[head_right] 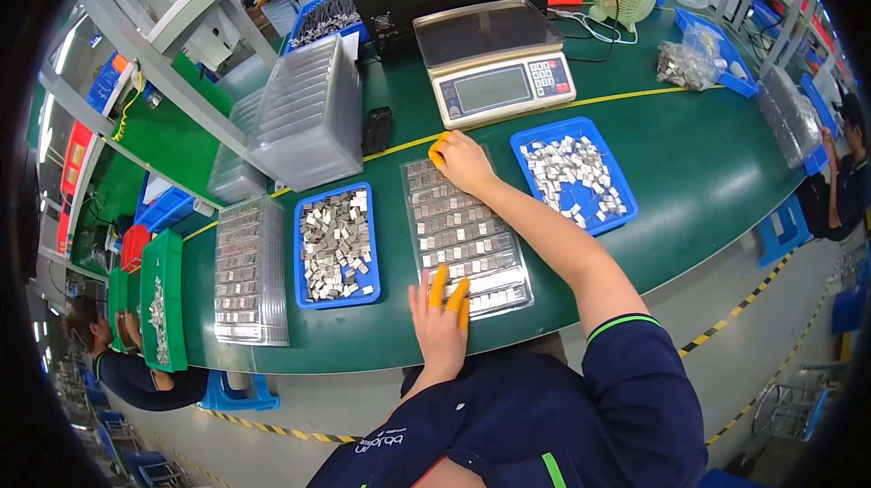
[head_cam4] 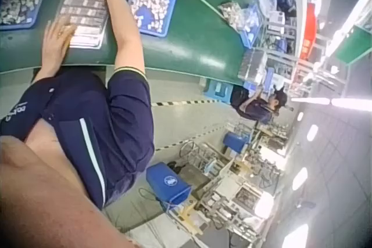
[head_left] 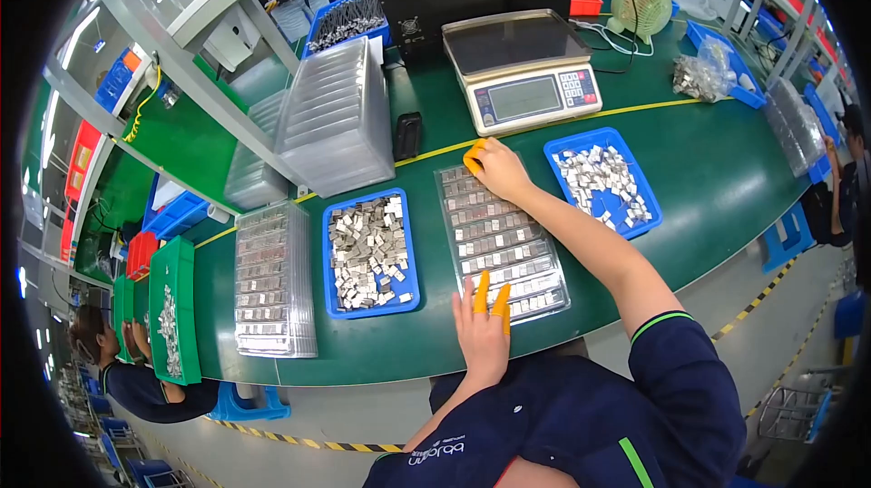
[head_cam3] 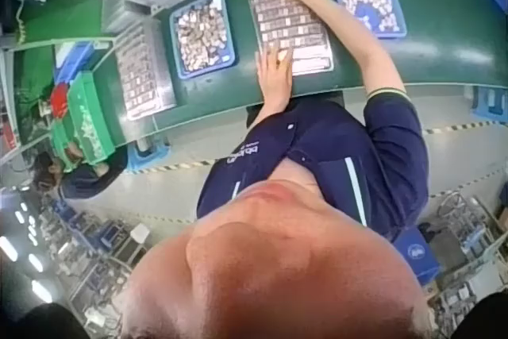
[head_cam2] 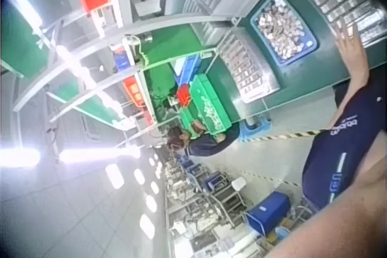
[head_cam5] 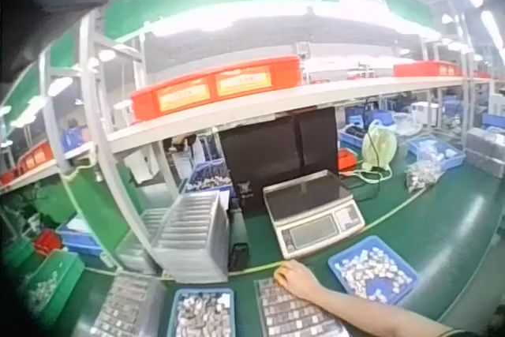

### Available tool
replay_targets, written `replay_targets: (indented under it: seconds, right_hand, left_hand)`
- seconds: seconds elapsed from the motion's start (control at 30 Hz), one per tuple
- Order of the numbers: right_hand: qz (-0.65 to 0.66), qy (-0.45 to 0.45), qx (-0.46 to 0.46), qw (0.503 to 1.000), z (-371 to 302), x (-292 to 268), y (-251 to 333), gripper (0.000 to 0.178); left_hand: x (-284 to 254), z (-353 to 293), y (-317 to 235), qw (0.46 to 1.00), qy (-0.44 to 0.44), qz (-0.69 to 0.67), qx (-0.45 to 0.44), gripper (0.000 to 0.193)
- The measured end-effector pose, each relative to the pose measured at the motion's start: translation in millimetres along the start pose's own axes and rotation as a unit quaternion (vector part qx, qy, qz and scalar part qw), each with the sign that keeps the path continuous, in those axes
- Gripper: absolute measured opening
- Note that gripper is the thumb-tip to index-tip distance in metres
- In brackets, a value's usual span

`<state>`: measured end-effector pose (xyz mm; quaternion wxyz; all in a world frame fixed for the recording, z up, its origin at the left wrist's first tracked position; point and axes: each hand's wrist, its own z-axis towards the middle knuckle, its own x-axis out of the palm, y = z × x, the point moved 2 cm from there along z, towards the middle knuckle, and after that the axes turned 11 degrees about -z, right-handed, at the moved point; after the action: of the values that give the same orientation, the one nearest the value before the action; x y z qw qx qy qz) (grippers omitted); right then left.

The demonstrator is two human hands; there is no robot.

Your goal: The person assembles electronic components by hand, taking them from a component bin and placing them into a plastic tray.

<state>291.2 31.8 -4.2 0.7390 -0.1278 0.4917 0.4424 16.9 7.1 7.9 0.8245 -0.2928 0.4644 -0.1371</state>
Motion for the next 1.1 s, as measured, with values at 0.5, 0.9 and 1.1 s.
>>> replay_targets:
  seconds: [0.5,0.9,1.1]
  right_hand:
    - [-0.037,-0.04,-0.002,0.999,-17.8,-1.7,2.0,0.017]
    - [-0.026,-0.063,0.177,0.982,-68.1,-27.5,4.8,0.022]
    - [0.068,0.006,0.198,0.978,-113.9,-42.1,17.2,0.034]
  left_hand:
    - [9.3,-13.6,-24.6,0.989,0.091,0.006,0.114,0.045]
    - [-42.3,-36.3,9.7,0.995,0.102,0.009,0.001,0.041]
    - [-50.7,-68.0,23.8,0.996,0.061,0.033,-0.047,0.042]
